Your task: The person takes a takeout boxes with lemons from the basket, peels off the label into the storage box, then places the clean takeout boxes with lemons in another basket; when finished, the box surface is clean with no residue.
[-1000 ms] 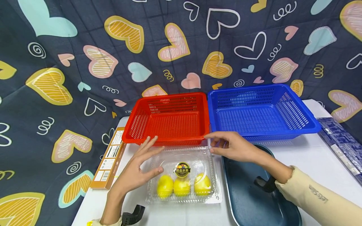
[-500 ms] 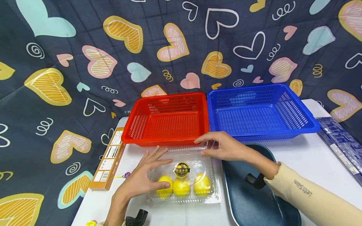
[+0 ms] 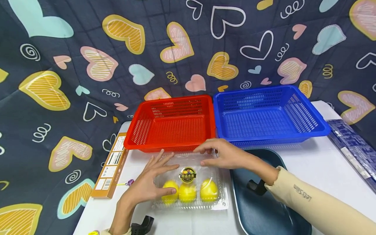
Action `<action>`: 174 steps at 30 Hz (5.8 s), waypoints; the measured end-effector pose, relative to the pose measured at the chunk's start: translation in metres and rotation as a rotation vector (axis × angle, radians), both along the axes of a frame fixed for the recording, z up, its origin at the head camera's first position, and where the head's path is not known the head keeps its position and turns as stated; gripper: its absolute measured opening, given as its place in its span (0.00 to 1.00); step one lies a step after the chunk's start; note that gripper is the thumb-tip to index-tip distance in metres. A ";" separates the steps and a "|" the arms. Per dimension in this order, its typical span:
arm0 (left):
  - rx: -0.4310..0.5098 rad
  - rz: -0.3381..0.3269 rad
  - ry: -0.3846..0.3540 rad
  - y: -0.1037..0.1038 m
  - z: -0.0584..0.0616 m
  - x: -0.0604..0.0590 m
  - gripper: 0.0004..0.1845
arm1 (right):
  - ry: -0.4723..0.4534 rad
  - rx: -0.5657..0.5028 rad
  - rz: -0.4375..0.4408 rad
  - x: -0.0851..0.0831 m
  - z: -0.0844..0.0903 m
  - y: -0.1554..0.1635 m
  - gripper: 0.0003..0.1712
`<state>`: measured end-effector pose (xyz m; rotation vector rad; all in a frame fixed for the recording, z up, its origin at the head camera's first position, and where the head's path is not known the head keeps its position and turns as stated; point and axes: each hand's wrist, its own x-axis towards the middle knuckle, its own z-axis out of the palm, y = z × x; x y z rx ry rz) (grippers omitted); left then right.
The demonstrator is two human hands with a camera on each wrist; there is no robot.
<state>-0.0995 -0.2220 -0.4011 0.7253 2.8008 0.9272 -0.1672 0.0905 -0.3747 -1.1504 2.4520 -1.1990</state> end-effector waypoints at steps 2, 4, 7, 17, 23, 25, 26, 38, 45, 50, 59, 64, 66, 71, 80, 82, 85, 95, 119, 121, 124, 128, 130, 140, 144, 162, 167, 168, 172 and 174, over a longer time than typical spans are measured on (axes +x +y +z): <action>-0.002 0.007 -0.001 0.000 0.000 0.000 0.39 | 0.003 0.008 0.006 0.000 0.000 -0.003 0.23; -0.002 0.021 -0.012 0.000 0.000 0.001 0.38 | 0.011 0.013 0.020 -0.001 0.000 -0.006 0.23; -0.002 0.034 -0.019 0.000 0.001 0.002 0.38 | 0.022 0.020 0.046 -0.002 0.000 -0.012 0.24; 0.034 0.009 0.010 -0.001 -0.003 0.001 0.38 | 0.061 0.128 0.113 0.000 0.001 -0.031 0.22; 0.065 -0.002 0.011 -0.003 -0.007 0.000 0.38 | 0.071 0.175 0.110 0.004 -0.002 -0.039 0.22; 0.072 0.001 0.000 -0.003 -0.007 -0.001 0.39 | 0.063 0.186 0.092 0.006 -0.003 -0.042 0.22; 0.074 0.003 -0.005 -0.003 -0.007 -0.001 0.39 | 0.062 0.191 0.084 0.006 -0.004 -0.043 0.22; 0.107 0.013 -0.032 -0.003 -0.008 -0.001 0.38 | 0.099 0.250 0.048 0.012 -0.007 -0.050 0.21; 0.127 0.015 -0.042 -0.003 -0.008 -0.001 0.38 | 0.120 0.257 0.049 0.013 -0.007 -0.050 0.19; 0.130 0.011 -0.040 -0.002 -0.008 -0.001 0.38 | 0.112 0.254 0.050 0.013 -0.006 -0.050 0.18; 0.128 0.006 -0.027 -0.003 -0.009 -0.001 0.39 | 0.042 0.197 0.047 0.010 -0.007 -0.048 0.17; 0.132 0.008 -0.029 -0.003 -0.009 -0.002 0.39 | 0.007 0.138 0.058 0.009 -0.008 -0.046 0.18; 0.133 0.009 -0.030 -0.004 -0.010 -0.002 0.39 | -0.008 0.113 0.065 0.008 -0.008 -0.045 0.17; 0.127 0.017 -0.030 -0.004 -0.010 -0.002 0.39 | -0.032 0.085 0.093 0.006 -0.009 -0.044 0.16; 0.122 0.033 -0.044 -0.004 -0.009 -0.001 0.38 | -0.055 0.057 0.098 0.008 -0.009 -0.045 0.15; 0.124 0.030 -0.041 -0.004 -0.009 -0.001 0.38 | -0.055 0.061 0.080 0.009 -0.010 -0.045 0.16; 0.123 0.024 -0.032 -0.004 -0.009 -0.002 0.39 | -0.053 0.071 0.053 0.010 -0.011 -0.046 0.15; 0.130 0.031 -0.049 -0.004 -0.011 -0.002 0.38 | -0.066 0.052 0.059 0.009 -0.012 -0.045 0.10; 0.120 0.009 -0.035 -0.003 -0.011 -0.004 0.39 | -0.049 -0.168 0.097 0.010 -0.002 -0.031 0.12; 0.119 0.008 -0.035 -0.003 -0.011 -0.004 0.39 | -0.070 -0.181 0.085 0.010 0.002 -0.026 0.12; 0.116 0.012 -0.040 -0.003 -0.011 -0.004 0.39 | -0.117 -0.183 0.062 0.010 0.006 -0.015 0.13; 0.115 0.020 -0.043 -0.004 -0.010 -0.004 0.39 | -0.161 -0.181 0.022 0.010 0.009 0.001 0.15; 0.117 0.022 -0.042 -0.004 -0.009 -0.003 0.39 | -0.157 -0.178 0.001 0.010 0.009 0.010 0.15; 0.128 0.026 -0.041 -0.005 -0.012 -0.003 0.39 | -0.106 -0.156 -0.098 0.011 0.004 0.050 0.15; 0.129 0.030 -0.051 -0.005 -0.012 -0.003 0.39 | -0.103 -0.148 -0.123 0.011 -0.001 0.064 0.15; 0.125 0.033 -0.058 -0.005 -0.012 -0.003 0.39 | -0.226 -0.132 -0.146 0.016 -0.025 0.111 0.13; 0.122 0.036 -0.068 -0.006 -0.010 -0.002 0.39 | -0.270 -0.104 -0.122 0.015 -0.033 0.115 0.14; 0.120 0.035 -0.067 -0.006 -0.010 -0.002 0.39 | -0.279 -0.094 -0.118 0.015 -0.035 0.116 0.14; 0.120 0.036 -0.068 -0.006 -0.010 -0.002 0.39 | -0.331 -0.071 -0.095 0.015 -0.039 0.118 0.16; 0.121 0.036 -0.068 -0.006 -0.010 -0.002 0.39 | -0.346 -0.062 -0.085 0.015 -0.040 0.120 0.16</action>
